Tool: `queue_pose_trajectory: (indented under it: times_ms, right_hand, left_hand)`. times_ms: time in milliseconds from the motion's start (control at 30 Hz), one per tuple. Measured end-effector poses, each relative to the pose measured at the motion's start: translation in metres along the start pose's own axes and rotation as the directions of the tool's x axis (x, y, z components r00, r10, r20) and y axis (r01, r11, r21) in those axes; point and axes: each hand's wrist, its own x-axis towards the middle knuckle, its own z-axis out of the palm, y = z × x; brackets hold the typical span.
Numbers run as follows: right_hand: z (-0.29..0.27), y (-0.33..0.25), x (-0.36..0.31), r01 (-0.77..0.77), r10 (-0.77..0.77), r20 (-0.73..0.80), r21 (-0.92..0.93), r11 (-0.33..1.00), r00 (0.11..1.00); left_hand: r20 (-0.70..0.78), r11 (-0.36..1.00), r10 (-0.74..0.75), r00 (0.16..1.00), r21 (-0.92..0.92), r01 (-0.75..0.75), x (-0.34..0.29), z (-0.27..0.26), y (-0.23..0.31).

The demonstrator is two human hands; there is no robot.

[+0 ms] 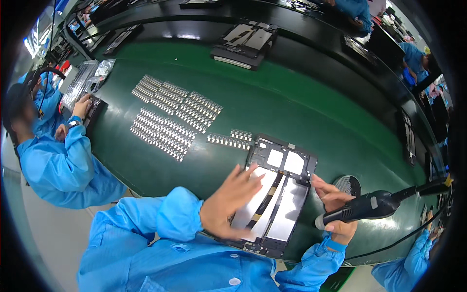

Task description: The person uses a handheld heat gun to apply heat to a rectangular electronic chassis on a green workbench. They repeatedly pick up small metallic components from a tray and place them into specific slots on the chassis, using the heat gun to secure them. The process is repeated for multiple components throughout the clip.

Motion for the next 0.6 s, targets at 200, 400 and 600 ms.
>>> queue_pose_trajectory:
  times_ms: [200,400,600]
  right_hand:
    - [0.000,0.003,0.001,-0.039,0.032,0.059,0.108,0.993,0.998]
    - [0.000,-0.002,0.001,-0.079,0.061,0.138,0.135,0.988,0.989]
    - [0.002,-0.003,-0.001,-0.058,0.042,0.117,0.139,0.989,0.992]
  left_hand:
    - [0.206,0.997,0.070,0.976,0.019,-0.076,-0.038,0.002,0.009]
    - [0.109,0.999,0.015,0.994,-0.038,-0.011,-0.038,0.008,0.005]
    - [0.278,0.963,0.125,0.952,0.195,-0.184,-0.038,0.016,0.013]
